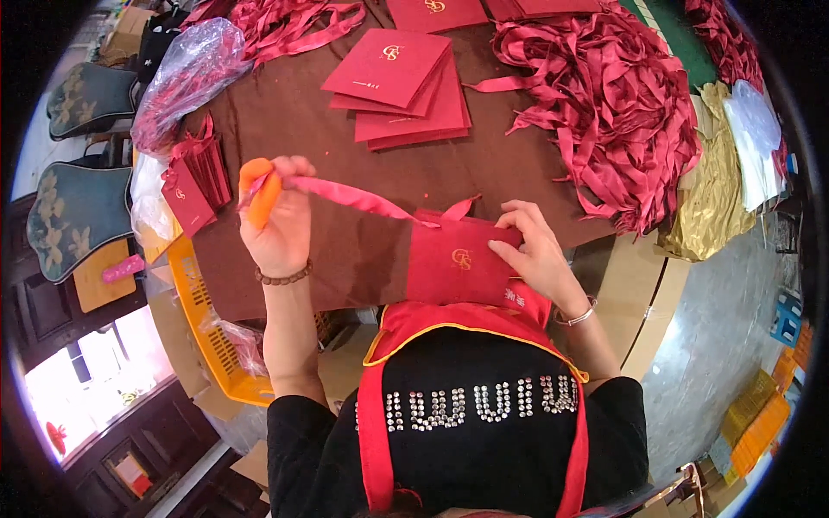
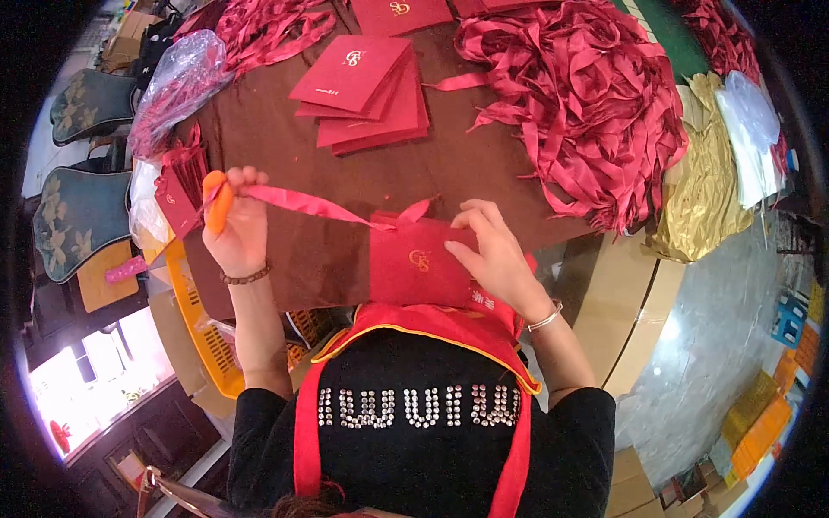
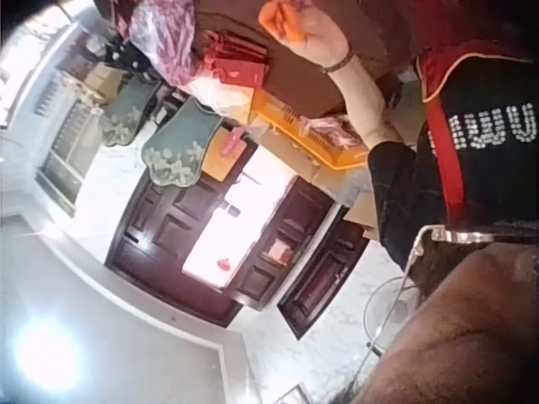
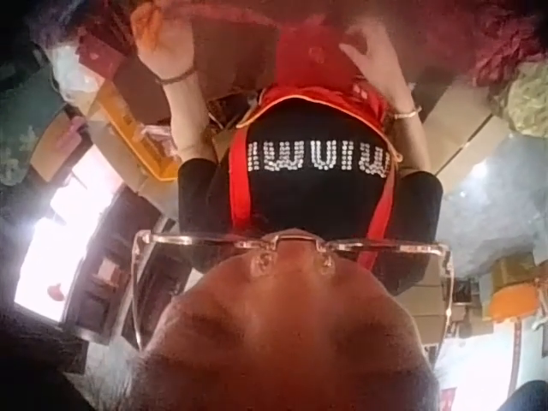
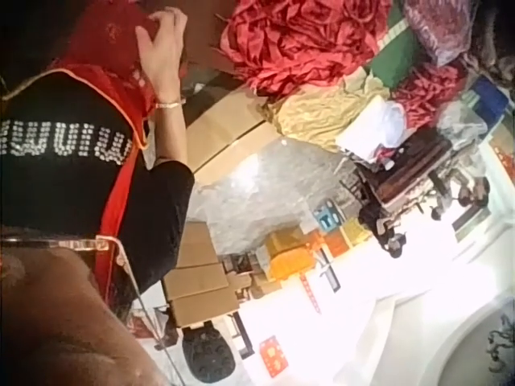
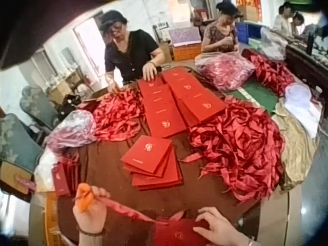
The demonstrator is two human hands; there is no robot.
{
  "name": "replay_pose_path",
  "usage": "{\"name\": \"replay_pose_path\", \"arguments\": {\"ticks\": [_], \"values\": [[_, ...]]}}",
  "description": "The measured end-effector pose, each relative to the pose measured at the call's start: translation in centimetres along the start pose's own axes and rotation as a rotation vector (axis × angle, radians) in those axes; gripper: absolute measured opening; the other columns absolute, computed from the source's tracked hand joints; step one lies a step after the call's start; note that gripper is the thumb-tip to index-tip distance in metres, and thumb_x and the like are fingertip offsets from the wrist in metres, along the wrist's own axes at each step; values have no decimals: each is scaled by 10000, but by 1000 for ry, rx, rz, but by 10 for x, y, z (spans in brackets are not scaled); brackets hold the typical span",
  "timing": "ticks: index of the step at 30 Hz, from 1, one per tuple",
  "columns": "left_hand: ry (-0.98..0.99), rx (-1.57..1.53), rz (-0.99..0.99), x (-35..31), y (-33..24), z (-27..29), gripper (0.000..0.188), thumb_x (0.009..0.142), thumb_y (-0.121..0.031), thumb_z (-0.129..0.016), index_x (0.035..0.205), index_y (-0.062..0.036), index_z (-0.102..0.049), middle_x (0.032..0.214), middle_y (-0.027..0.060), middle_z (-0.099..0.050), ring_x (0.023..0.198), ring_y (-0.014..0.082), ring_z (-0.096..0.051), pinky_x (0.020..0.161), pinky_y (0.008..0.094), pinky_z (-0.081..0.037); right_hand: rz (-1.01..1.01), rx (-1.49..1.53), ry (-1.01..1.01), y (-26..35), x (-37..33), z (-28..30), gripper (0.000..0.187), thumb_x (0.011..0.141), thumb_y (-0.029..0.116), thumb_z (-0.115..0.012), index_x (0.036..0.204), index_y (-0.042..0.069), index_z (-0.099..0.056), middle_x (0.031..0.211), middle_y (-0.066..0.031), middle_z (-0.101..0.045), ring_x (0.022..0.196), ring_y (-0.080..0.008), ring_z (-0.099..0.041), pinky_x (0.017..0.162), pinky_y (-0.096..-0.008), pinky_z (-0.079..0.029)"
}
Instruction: The person assembles gift bags by taking red bags and ribbon strips, threading and attaching ribbon handles to each bag by hand, and placing the finished bags on the table.
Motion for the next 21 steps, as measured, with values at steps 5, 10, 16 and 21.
{"name": "replay_pose_path", "arguments": {"ticks": [5,10,16,21], "values": [[45,-530,297,-12,10,1,278,836,-81,-524,1108,-62,-573,814,30,-436,730,171,-384,758,352,-360,106,-5,56,-8,4,3,217,791,138,-675,919,7,-559,1053,-120,-552,855,-190,-551,619,-271,-439],[66,-261,398,-21,18,1,287,816,-82,-504,1092,-39,-569,779,55,-480,655,173,-403,685,333,-372,-57,119,225,-14,5,3,217,798,142,-682,901,-6,-561,706,-5,-526,568,-46,-437,485,-230,-337],[254,110,579,-40,48,-32,299,778,30,-443,1053,-23,-550,821,88,-575,671,133,-516,582,227,-403,-334,311,276,-21,3,-6,148,823,125,-661,905,27,-588,597,86,-465,497,27,-356,434,-198,-267],[568,795,685,-85,90,-80,268,845,-91,-625,1102,-43,-566,819,46,-607,744,106,-591,650,247,-476,-330,303,263,-26,8,-12,236,806,150,-659,954,-20,-590,720,-45,-559,620,-88,-483,561,-259,-371]]}}
Point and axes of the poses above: each hand's wrist, its own x-axis towards the middle knuckle, its own z-axis out of the back of the hand, y = z × x, the point moved 6 cm from there along x, towards the middle knuckle
